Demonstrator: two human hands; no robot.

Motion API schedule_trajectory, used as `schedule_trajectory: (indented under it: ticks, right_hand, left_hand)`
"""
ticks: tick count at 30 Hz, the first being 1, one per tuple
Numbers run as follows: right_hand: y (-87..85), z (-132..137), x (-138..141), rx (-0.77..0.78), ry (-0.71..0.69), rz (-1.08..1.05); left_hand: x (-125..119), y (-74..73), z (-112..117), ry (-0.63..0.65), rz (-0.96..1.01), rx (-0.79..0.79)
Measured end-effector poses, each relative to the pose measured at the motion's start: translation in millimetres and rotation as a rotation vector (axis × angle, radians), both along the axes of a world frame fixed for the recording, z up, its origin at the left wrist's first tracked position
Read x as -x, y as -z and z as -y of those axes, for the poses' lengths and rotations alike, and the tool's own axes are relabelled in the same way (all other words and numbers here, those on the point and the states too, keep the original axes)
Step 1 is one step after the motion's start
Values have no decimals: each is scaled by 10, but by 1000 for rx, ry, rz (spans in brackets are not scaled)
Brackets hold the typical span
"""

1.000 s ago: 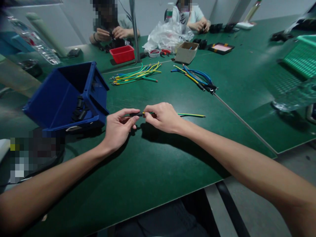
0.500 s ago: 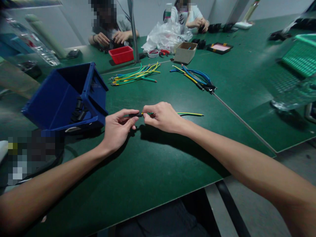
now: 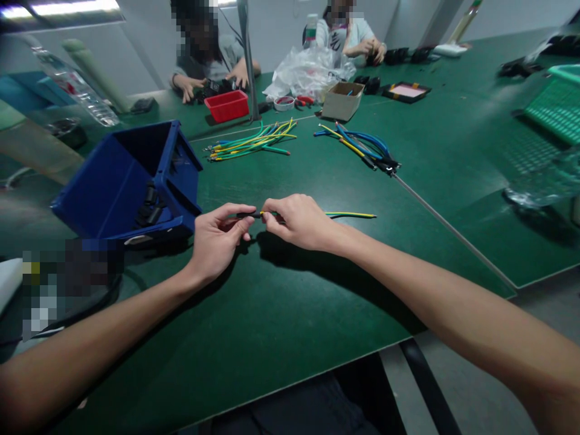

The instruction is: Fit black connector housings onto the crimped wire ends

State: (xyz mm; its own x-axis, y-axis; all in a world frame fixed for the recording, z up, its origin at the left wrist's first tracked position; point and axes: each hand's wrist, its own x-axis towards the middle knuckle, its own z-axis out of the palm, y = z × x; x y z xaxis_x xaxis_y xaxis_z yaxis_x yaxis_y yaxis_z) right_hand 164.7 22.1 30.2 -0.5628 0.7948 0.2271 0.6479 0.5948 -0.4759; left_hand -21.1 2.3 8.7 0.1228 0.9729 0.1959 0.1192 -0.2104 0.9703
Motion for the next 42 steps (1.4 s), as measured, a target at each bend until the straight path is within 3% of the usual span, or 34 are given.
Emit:
schedule_trajectory:
  ticks: [33, 42]
  right_hand:
    - [94, -87, -20, 45, -47, -15]
    - [109, -125, -30, 130, -75, -57]
  left_hand:
    - [0, 23, -20, 8, -55, 13]
    - [-3, 12, -27, 11, -88, 53]
